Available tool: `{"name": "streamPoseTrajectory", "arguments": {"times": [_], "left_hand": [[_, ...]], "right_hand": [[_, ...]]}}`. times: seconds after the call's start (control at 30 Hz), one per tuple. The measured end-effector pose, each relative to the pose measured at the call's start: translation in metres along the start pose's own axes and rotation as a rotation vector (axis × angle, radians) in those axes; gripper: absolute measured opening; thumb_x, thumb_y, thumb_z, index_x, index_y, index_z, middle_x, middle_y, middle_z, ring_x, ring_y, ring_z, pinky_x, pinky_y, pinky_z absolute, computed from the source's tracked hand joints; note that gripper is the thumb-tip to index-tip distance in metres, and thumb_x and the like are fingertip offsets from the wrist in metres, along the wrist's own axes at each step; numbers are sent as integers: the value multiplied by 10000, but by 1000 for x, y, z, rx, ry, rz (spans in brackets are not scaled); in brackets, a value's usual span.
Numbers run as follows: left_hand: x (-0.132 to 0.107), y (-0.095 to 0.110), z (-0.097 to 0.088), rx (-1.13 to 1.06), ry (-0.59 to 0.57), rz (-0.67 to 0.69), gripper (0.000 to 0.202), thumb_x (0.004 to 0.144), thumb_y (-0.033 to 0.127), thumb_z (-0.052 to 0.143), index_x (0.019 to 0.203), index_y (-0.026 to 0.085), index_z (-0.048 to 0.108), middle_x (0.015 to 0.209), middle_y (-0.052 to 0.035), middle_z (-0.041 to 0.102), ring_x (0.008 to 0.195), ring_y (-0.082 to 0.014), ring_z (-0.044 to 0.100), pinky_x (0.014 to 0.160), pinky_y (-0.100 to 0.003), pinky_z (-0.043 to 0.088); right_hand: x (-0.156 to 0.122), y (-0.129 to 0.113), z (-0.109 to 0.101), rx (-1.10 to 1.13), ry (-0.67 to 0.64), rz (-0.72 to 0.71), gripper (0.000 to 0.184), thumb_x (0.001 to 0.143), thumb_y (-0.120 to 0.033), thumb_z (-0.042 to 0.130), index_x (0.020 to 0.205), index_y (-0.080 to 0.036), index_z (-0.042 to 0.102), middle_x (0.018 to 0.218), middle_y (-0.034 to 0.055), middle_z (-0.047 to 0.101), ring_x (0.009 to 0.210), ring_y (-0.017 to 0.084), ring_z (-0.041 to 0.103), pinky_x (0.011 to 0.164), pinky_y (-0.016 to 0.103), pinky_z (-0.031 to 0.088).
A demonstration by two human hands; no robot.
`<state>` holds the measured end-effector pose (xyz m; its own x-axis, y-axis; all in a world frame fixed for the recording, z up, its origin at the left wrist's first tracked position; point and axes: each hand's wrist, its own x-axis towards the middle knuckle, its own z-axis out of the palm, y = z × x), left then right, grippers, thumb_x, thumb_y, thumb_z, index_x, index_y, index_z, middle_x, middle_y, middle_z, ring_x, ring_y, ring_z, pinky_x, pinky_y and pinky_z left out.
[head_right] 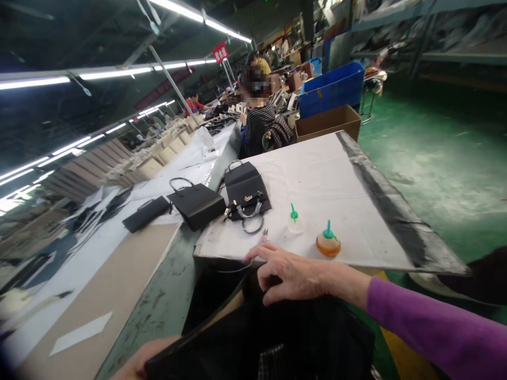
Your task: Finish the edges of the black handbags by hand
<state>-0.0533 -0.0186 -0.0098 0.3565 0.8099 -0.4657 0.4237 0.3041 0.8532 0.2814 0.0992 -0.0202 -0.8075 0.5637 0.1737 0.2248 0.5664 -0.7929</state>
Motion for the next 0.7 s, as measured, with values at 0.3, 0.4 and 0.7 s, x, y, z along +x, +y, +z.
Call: {"name": "streamPoseTrajectory", "arguments": {"times": [0.3,0.4,0.7], "left_hand": [[-33,11,3,-142,-10,-51,239,588,196,794,796,126,699,762,17,626,700,-155,526,605,-202,415],[-41,13,8,-241,13,-28,297,574,118,767,862,126,695,808,16,627,734,-156,545,640,-203,424],[-99,40,40,-69,331,93,565,790,306,672,1350,284,605,1410,-82,576,1330,-341,486,1082,-486,401]], "right_hand": [[24,-6,6,50,-136,126,80,821,-261,660,800,-186,678,972,35,727,826,196,640,737,284,463],[28,-10,8,17,-145,126,195,871,-363,621,823,-183,678,878,33,704,786,199,616,704,291,444],[43,-15,15,-132,-163,112,285,911,-421,535,844,-191,689,794,31,693,741,217,617,666,299,425]]}}
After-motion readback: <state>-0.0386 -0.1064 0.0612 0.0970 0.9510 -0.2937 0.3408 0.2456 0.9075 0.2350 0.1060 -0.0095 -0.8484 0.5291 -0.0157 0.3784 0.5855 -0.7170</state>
